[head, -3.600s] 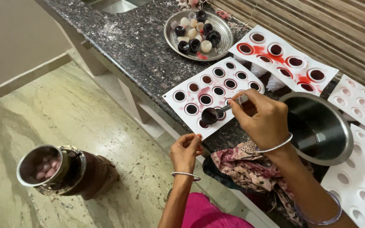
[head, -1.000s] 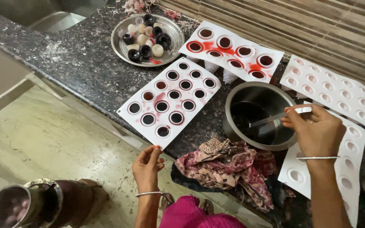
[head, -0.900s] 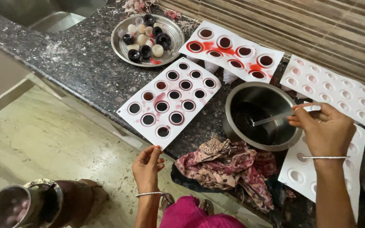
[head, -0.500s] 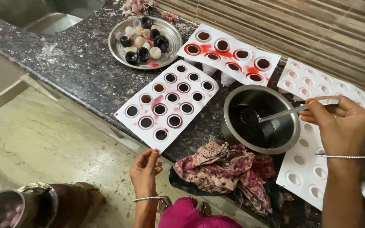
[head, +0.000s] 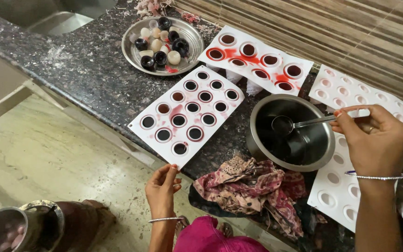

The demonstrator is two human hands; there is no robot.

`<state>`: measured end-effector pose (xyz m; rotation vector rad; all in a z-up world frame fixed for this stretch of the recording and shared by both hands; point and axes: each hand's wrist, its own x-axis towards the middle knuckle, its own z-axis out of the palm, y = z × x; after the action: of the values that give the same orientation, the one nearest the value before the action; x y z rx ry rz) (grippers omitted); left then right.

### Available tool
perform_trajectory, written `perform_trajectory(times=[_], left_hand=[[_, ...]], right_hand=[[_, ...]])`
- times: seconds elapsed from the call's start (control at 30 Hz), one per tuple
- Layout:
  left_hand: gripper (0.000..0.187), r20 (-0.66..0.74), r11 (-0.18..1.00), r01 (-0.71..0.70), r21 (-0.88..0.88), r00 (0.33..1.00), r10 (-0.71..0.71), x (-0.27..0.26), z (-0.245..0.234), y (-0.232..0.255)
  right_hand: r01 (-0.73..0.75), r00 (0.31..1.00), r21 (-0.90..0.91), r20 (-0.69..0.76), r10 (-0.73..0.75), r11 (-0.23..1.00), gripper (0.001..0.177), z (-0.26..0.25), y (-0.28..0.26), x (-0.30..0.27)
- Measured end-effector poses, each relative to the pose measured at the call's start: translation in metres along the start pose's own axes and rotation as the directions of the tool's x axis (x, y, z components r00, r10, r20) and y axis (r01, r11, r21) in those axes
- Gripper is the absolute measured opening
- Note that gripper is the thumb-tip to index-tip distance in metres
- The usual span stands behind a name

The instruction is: Pour melted wax into silicone molds to make small round candles.

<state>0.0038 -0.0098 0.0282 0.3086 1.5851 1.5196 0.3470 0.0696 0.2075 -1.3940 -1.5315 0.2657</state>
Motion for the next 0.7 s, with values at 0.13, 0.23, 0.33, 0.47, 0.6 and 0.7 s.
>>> perform_trajectory(times=[0.13,0.23,0.33,0.47,0.6,0.7], left_hand=[[0.031,0.015,1.000,-0.015,-0.024,1.000,0.015,0.001,-0.001,-0.002],[0.031,0.026,0.999,-0.025,-0.038,0.999,0.026,0.001,-0.002,-0.004],[0.031,0.030,0.998,-0.031,-0.046,0.999,0.032,0.006,-0.003,-0.010],[0.032,0.035,0.997,-0.054,-0.053,0.998,0.056,0.018,-0.005,-0.025],[0.033,0.033,0.994,-0.044,-0.095,0.998,0.047,0.025,-0.006,-0.035],[0.033,0.039,0.995,-0.046,-0.091,0.998,0.050,0.025,-0.007,-0.035]], right_hand=[[0.011,1.000,0.026,0.004,-0.011,1.000,0.009,0.000,0.000,-0.001],[0.022,1.000,0.023,-0.001,-0.022,1.000,0.009,0.000,0.002,-0.002],[-0.004,1.000,0.036,-0.026,0.005,0.999,0.010,0.001,0.006,0.003],[-0.051,0.998,0.143,-0.033,0.057,0.988,0.009,-0.003,0.026,0.010],[-0.118,0.992,0.288,-0.014,0.128,0.950,0.010,-0.006,0.047,0.023],[-0.184,0.980,0.331,-0.012,0.199,0.926,0.011,0.003,0.036,0.031]])
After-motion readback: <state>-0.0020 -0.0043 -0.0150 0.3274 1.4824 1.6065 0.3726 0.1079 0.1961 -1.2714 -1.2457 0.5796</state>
